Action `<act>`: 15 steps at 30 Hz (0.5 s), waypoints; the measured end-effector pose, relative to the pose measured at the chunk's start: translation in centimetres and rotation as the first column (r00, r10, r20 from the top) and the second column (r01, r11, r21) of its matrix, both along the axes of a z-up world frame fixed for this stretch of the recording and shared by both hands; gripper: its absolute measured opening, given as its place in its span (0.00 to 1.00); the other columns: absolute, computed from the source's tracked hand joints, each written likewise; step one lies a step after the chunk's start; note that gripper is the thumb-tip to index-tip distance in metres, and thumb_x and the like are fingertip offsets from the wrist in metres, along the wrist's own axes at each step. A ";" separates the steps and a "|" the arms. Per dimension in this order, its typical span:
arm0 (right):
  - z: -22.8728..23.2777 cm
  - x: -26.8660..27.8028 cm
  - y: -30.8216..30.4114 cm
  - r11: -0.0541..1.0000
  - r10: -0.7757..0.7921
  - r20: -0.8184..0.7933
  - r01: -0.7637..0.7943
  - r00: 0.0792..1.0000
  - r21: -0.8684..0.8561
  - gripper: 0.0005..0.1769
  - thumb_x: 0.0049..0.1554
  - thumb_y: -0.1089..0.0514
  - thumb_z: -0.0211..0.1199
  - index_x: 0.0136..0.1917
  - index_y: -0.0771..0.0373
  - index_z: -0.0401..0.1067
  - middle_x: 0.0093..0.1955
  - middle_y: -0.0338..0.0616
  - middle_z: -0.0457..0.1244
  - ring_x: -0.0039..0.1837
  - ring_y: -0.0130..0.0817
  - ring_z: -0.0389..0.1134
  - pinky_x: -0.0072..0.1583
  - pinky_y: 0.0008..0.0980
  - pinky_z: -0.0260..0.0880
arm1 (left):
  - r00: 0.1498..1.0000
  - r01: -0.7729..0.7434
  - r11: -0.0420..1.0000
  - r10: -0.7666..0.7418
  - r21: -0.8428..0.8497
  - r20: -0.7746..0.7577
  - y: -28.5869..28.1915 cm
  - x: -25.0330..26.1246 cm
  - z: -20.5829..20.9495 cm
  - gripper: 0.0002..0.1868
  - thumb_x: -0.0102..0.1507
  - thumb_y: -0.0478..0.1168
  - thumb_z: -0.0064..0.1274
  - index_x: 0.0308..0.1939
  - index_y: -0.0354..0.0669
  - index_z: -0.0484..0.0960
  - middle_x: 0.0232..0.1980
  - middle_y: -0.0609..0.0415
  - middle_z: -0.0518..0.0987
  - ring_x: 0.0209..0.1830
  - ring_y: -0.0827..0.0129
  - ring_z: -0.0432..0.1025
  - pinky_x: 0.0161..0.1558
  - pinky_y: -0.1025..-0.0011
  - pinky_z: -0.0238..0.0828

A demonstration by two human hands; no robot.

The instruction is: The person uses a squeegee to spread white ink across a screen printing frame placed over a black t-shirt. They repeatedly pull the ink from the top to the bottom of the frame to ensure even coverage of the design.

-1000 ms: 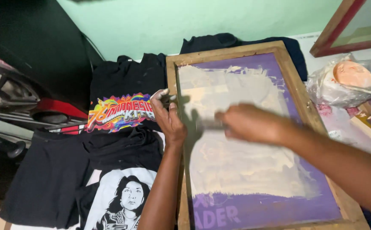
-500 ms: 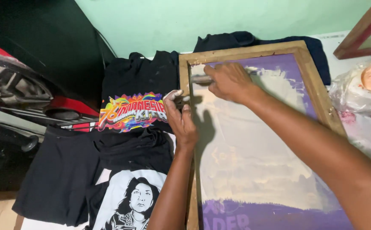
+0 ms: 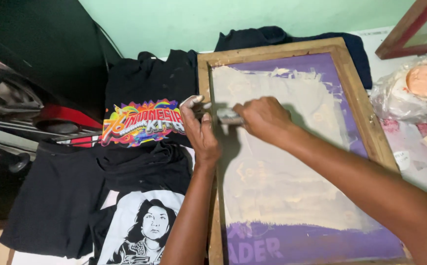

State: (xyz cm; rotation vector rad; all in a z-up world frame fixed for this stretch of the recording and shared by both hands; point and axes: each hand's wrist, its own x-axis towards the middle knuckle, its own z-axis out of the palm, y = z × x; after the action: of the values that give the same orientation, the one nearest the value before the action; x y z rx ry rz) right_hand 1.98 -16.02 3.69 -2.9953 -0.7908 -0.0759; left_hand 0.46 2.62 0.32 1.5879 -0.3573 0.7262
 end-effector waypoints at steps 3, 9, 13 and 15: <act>-0.2 -4.1 -0.5 1.000 0.023 -0.030 -0.024 0.999 -0.004 0.13 0.58 0.57 0.54 0.52 0.58 0.77 0.39 0.51 0.72 0.41 0.55 0.76 0.43 0.52 0.77 | 0.996 0.085 0.996 -0.085 -0.020 -0.008 -0.1 -0.1 0.0 0.20 0.66 0.42 0.41 0.58 0.35 0.70 0.52 0.42 0.68 0.53 0.53 0.67 0.62 0.59 0.62; -1.6 -12.6 -1.2 0.991 0.102 0.107 -0.092 0.989 -0.097 0.11 0.55 0.57 0.60 0.50 0.53 0.78 0.38 0.42 0.70 0.40 0.42 0.76 0.38 0.39 0.77 | 0.983 0.164 0.986 -0.163 0.010 -0.080 -0.2 0.0 0.1 0.20 0.67 0.44 0.40 0.59 0.36 0.70 0.54 0.41 0.70 0.54 0.51 0.68 0.62 0.58 0.63; 0.6 -18.0 -0.8 0.986 0.092 -0.069 -0.100 0.993 -0.131 0.23 0.48 0.70 0.62 0.58 0.61 0.71 0.49 0.51 0.69 0.48 0.48 0.73 0.40 0.46 0.80 | 0.987 0.127 0.991 -0.121 0.050 -0.102 -0.7 -0.6 0.8 0.20 0.68 0.45 0.37 0.60 0.39 0.69 0.56 0.49 0.71 0.53 0.62 0.69 0.57 0.66 0.67; 0.6 -19.8 -1.3 0.977 0.171 -0.110 -0.183 0.979 -0.109 0.24 0.42 0.67 0.63 0.55 0.59 0.69 0.43 0.47 0.66 0.44 0.49 0.70 0.39 0.51 0.72 | 0.990 0.115 0.992 -0.110 0.058 -0.085 -0.8 -0.7 1.4 0.19 0.69 0.46 0.38 0.59 0.40 0.70 0.55 0.50 0.70 0.54 0.63 0.68 0.57 0.66 0.66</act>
State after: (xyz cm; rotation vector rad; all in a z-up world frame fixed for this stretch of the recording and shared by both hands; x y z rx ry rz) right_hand -17.86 -17.31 4.33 -2.9919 -1.0819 0.1305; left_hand -0.24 1.86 1.69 1.6378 -0.4102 0.5668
